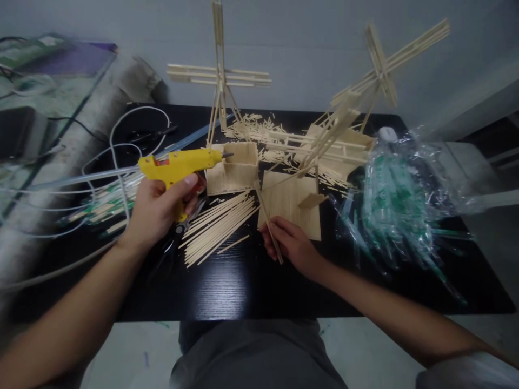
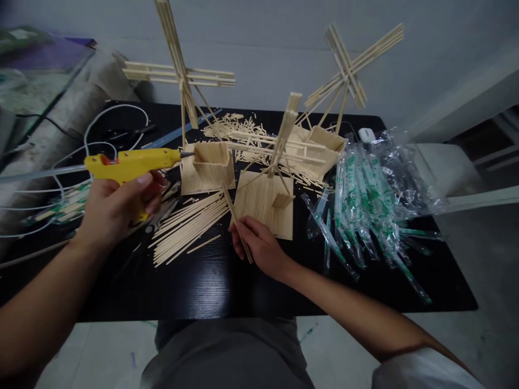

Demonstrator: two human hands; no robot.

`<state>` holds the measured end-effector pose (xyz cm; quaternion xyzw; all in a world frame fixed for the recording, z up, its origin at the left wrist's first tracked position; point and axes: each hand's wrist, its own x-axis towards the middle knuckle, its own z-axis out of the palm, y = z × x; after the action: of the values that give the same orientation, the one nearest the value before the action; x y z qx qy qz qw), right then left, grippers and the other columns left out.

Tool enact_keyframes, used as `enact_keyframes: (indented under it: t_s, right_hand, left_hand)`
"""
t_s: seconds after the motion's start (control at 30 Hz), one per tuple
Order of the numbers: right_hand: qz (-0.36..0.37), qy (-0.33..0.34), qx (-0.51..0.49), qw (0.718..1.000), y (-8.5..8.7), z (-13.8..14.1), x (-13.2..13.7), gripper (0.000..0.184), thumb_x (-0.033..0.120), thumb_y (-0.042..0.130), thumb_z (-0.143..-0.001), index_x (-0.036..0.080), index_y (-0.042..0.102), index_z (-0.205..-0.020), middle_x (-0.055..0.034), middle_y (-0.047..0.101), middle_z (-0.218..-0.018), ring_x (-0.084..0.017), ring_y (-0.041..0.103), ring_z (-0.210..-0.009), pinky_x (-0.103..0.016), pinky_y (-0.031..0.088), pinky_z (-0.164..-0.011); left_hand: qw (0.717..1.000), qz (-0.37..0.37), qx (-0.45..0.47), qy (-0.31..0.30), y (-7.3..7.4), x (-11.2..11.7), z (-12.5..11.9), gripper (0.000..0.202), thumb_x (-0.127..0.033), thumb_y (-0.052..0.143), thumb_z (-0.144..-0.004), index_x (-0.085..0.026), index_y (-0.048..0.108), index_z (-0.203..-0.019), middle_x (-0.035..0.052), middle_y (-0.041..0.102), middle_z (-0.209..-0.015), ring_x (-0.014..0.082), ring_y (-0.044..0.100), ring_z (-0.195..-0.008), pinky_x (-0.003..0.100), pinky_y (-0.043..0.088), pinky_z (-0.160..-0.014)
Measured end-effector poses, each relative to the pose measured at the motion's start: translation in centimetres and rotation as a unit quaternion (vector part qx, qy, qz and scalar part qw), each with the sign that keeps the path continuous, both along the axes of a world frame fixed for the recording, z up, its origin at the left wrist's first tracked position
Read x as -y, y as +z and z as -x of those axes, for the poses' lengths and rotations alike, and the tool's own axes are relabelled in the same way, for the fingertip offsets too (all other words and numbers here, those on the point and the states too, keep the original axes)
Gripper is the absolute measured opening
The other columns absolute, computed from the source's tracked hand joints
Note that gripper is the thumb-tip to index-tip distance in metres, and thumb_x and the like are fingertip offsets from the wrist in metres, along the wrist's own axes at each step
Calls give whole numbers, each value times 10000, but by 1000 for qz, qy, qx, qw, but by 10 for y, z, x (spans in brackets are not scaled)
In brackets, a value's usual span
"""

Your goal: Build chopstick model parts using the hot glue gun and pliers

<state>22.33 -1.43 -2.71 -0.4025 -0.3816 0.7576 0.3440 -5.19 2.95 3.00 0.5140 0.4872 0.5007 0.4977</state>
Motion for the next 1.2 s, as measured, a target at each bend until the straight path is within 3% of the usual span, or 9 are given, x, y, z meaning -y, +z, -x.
enact_keyframes:
  t_s: [0.07,0.23,0.4,0.5,0.6,0.73,1.03,1.2]
  right_hand:
    - [-4,-16,-10,1000,-1,-2,-1,366,531,757,-923,182,654,-962,16,633,-768,-114,601,-628,-244,495,-552]
    - [-3,-24,-59,998,0,-8,-2,386,532,780,-920,185,624,-989,-1,714,-812,-124,668,-632,-257,562,-568]
    - [22,-32,-88,995,0,-14,-7,390,521,789,-914,185,610,-999,-4,736,-819,-127,686,-608,-260,580,-553]
    - [32,-33,-86,995,1,-15,-9,380,516,775,-924,184,614,-1017,11,713,-790,-110,643,-562,-228,527,-491]
    - [46,-32,-79,995,2,-16,-9,355,506,743,-947,182,621,-1024,33,667,-745,-83,563,-502,-185,391,-406]
    - [58,-30,-72,995,4,-16,-8,334,488,720,-959,171,643,-1029,41,632,-717,-66,502,-486,-189,302,-417]
    - [124,-25,-110,986,3,-18,-9,234,380,676,-964,163,662,-1050,19,646,-723,-84,518,-514,-217,299,-456]
    - [119,-15,-103,987,3,-17,-10,223,385,665,-977,174,662,-1047,28,637,-712,-85,514,-508,-213,292,-429]
  left_hand:
    - [1000,14,-14,-2,3,9,-7,368,-497,766,-901,-135,701,-925,-17,609,-648,85,511,-455,224,377,-425]
    - [986,-11,-166,-4,-9,29,-25,498,-563,680,-942,-146,686,-672,11,599,-519,111,550,-462,233,425,-471]
    - [976,-81,-204,2,-29,37,-29,241,-392,722,-901,-176,785,-816,17,737,-629,134,620,-463,214,482,-438]
    - [964,-135,-225,-34,-35,37,-28,119,-300,715,-902,-214,793,-872,5,797,-750,148,705,-562,208,546,-500]
    - [940,-181,-278,-81,-39,36,-26,111,-284,685,-926,-238,784,-946,12,810,-862,173,755,-688,237,594,-584]
    - [918,-197,-327,-106,-45,34,-23,120,-308,655,-945,-246,743,-891,23,763,-843,190,730,-679,270,576,-536]
    - [894,-231,-367,-114,-40,33,-25,71,-260,662,-905,-265,698,-844,7,747,-807,172,716,-615,274,567,-514]
    - [910,-194,-349,-112,-34,32,-30,44,-272,674,-881,-278,694,-842,3,732,-756,165,692,-566,267,551,-468]
